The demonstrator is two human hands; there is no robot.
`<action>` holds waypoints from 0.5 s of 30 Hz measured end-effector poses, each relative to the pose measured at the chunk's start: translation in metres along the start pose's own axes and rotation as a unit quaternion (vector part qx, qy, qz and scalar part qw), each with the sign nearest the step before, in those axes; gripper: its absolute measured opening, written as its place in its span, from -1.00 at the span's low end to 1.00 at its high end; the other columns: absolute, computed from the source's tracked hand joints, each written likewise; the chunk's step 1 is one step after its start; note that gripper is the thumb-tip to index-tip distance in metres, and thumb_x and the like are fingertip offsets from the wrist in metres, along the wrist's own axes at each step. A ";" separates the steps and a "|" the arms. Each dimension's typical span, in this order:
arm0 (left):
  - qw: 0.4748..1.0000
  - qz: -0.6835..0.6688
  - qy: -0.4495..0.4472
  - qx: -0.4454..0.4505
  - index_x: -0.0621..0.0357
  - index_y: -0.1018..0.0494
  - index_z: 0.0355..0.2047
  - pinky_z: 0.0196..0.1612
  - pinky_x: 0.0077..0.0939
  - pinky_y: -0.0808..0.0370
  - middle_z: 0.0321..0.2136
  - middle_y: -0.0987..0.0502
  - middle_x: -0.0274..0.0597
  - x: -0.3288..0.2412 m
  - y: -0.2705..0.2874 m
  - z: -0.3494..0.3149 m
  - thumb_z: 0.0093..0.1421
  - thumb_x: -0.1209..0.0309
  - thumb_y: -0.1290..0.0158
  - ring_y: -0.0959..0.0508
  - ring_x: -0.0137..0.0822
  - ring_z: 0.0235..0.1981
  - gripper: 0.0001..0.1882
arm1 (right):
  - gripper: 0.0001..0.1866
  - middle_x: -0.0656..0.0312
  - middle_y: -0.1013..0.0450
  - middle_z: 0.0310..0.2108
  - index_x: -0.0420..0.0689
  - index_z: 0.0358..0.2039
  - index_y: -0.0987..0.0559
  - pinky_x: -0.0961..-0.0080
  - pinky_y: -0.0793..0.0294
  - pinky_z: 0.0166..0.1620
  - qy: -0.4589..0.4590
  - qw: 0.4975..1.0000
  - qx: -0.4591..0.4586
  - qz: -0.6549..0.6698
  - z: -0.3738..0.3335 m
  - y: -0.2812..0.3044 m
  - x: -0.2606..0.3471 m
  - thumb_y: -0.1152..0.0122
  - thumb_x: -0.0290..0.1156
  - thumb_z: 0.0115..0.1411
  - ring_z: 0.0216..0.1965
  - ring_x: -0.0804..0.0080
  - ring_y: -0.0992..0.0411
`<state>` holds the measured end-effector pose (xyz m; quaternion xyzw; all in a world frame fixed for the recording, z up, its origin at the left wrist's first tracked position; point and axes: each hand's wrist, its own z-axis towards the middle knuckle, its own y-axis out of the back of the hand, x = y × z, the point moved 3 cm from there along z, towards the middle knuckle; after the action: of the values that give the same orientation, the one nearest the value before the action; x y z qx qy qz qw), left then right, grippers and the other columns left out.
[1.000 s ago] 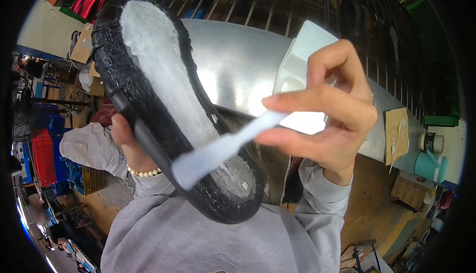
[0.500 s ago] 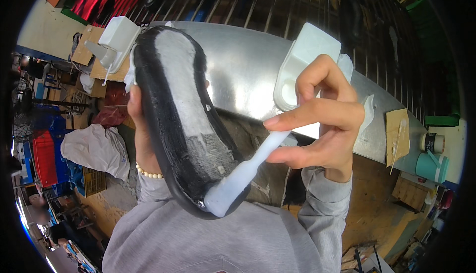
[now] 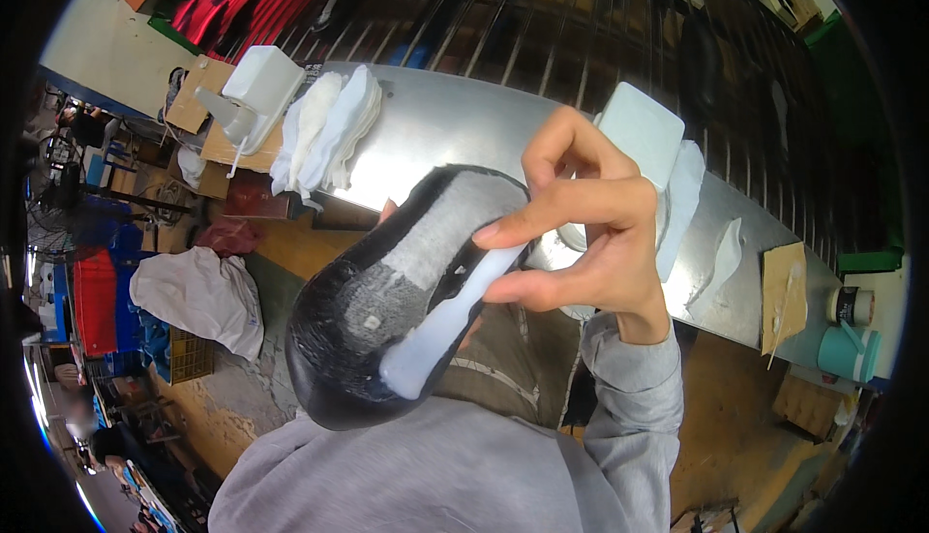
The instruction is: The person repeatedly applies a white adhesive to the soles of black shoes using a small brush. They dip the brush into a container, spread the glue along the sole edges, and place the shoes on a metal rack after each application.
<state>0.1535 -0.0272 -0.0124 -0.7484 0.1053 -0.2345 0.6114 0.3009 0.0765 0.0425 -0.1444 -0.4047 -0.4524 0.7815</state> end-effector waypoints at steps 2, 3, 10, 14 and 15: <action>0.994 -0.086 0.053 0.030 0.18 -0.35 0.19 -0.06 -0.21 -0.67 -0.04 -0.53 0.05 0.000 -0.002 0.001 0.32 -0.34 0.26 -0.64 -0.11 -0.09 -0.17 | -0.51 0.40 -0.24 -0.41 0.01 -0.40 -0.82 0.59 -0.13 -0.35 -0.002 1.000 0.005 0.008 0.003 -0.002 -0.002 -0.73 -0.21 -0.49 -0.38 0.54 -0.24; 0.993 -0.104 0.038 0.029 0.17 -0.35 0.19 -0.07 -0.22 -0.67 -0.03 -0.53 0.05 0.002 -0.001 0.003 0.33 -0.33 0.26 -0.64 -0.11 -0.09 -0.18 | -0.52 0.40 -0.24 -0.40 0.00 -0.40 -0.81 0.59 -0.13 -0.34 0.001 1.000 0.007 0.020 0.004 -0.003 -0.002 -0.73 -0.22 -0.48 -0.37 0.54 -0.24; 0.995 0.094 0.026 0.024 0.16 -0.33 0.22 -0.03 -0.32 -0.66 0.00 -0.53 -0.02 -0.002 0.006 0.003 0.36 -0.32 0.32 -0.64 -0.20 -0.06 -0.18 | -0.56 0.40 -0.23 -0.40 0.01 -0.41 -0.81 0.59 -0.14 -0.34 -0.004 1.000 -0.004 -0.024 0.011 -0.008 0.011 -0.72 -0.25 -0.43 -0.36 0.55 -0.24; 0.991 0.116 -0.059 -0.042 0.19 -0.29 0.25 -0.03 -0.29 -0.66 0.01 -0.52 0.02 0.006 0.008 0.006 0.37 -0.30 0.29 -0.64 -0.14 -0.06 -0.19 | -0.58 0.41 -0.22 -0.40 0.01 -0.42 -0.80 0.58 -0.16 -0.33 -0.003 1.000 0.027 -0.001 0.015 -0.007 0.009 -0.72 -0.25 -0.42 -0.36 0.55 -0.23; 0.991 0.103 -0.065 -0.049 0.21 -0.28 0.25 -0.03 -0.26 -0.66 0.00 -0.51 0.06 0.008 0.006 0.003 0.38 -0.28 0.27 -0.63 -0.11 -0.05 -0.20 | -0.58 0.41 -0.22 -0.40 0.01 -0.42 -0.80 0.58 -0.16 -0.33 -0.002 0.999 0.035 0.006 0.016 -0.007 0.007 -0.72 -0.25 -0.41 -0.36 0.55 -0.23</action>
<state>0.1624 -0.0291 -0.0172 -0.7765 0.1532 -0.1158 0.6001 0.2888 0.0776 0.0570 -0.1200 -0.4214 -0.4328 0.7878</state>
